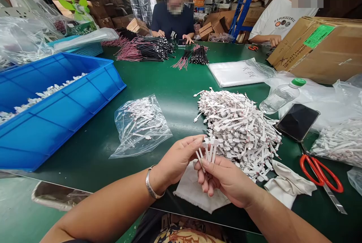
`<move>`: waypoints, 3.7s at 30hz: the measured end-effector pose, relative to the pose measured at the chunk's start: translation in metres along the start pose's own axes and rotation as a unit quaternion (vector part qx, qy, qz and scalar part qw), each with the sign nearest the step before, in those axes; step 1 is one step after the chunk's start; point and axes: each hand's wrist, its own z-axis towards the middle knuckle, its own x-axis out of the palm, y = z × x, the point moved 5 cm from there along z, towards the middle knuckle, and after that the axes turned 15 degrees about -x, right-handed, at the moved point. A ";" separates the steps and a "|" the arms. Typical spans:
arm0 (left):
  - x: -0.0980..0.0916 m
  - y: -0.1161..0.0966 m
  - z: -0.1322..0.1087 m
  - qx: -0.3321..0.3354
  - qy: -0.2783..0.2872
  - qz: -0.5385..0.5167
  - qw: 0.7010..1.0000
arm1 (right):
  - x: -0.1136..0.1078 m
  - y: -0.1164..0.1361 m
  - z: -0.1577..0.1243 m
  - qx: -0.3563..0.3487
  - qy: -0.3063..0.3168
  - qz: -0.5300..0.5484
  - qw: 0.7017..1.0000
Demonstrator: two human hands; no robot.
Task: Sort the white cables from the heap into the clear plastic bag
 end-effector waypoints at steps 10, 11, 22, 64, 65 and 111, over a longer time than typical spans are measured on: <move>-0.012 0.003 0.001 -0.023 -0.055 -0.026 0.998 | -0.003 0.001 0.001 -0.008 -0.019 0.001 1.000; -0.012 0.003 0.001 -0.022 -0.055 -0.026 0.998 | -0.003 0.002 0.001 -0.010 -0.020 -0.003 1.000; 0.001 0.006 0.000 0.021 -0.018 0.033 0.999 | -0.004 0.008 0.005 -0.130 -0.043 -0.144 0.980; -0.001 0.002 0.002 0.023 -0.006 -0.002 1.000 | -0.009 0.006 0.005 -0.123 -0.073 -0.108 0.984; -0.001 0.002 0.002 0.021 0.000 -0.005 1.000 | -0.009 0.006 0.005 -0.119 -0.076 -0.106 0.984; 0.011 0.007 -0.003 -0.013 0.051 0.063 0.997 | -0.009 0.004 0.003 -0.039 -0.048 0.061 0.996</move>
